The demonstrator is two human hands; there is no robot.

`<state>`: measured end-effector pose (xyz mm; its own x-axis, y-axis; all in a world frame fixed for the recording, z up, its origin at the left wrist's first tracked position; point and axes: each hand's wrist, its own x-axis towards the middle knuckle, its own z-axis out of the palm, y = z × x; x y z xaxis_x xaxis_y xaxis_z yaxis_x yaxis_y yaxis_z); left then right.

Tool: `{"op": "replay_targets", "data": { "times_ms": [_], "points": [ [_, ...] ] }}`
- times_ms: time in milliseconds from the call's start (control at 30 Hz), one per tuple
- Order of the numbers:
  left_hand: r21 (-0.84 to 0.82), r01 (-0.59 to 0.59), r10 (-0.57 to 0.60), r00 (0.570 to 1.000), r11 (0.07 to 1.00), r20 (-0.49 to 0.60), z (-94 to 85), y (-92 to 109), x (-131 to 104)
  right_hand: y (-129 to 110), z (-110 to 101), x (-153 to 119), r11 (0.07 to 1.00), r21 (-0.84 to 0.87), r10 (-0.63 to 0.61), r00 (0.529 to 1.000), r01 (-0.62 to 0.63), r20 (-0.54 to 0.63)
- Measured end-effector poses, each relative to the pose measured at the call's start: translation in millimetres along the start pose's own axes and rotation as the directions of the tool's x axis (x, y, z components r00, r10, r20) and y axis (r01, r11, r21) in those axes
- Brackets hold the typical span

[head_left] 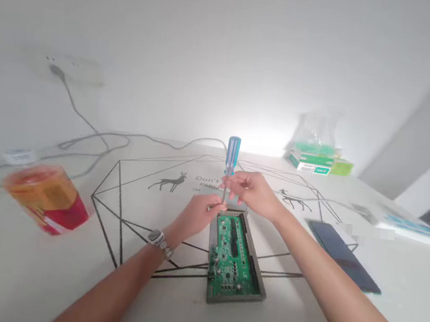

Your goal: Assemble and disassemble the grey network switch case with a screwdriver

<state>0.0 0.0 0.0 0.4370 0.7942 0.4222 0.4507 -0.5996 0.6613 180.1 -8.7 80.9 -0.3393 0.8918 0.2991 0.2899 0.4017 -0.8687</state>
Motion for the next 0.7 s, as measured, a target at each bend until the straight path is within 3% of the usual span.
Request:
{"op": "replay_targets", "data": {
  "times_ms": [267, 433, 533, 700],
  "points": [
    [-0.045, 0.05, -0.058, 0.976, 0.998, -0.211, 11.4, 3, 0, 7, 6, 0, 0.999, -0.052, -0.025, 0.985, 0.016, -0.171],
    [-0.079, 0.112, -0.125, 0.974, 0.991, -0.186, 10.4, 7, 1, 10, 8, 0, 0.994, -0.104, -0.053, 0.971, 0.029, -0.235],
    [-0.077, 0.103, -0.114, 0.98, 0.992, -0.161, 7.4, 9, 2, 7, 7, -2, 0.991, -0.131, -0.057, 0.979, 0.031, -0.195],
    [-0.022, 0.06, -0.062, 0.992, 0.998, -0.11, 2.8, 8, 0, 0, 4, -4, 0.999, -0.01, 0.049, 0.999, -0.049, -0.002]
  ]
}}
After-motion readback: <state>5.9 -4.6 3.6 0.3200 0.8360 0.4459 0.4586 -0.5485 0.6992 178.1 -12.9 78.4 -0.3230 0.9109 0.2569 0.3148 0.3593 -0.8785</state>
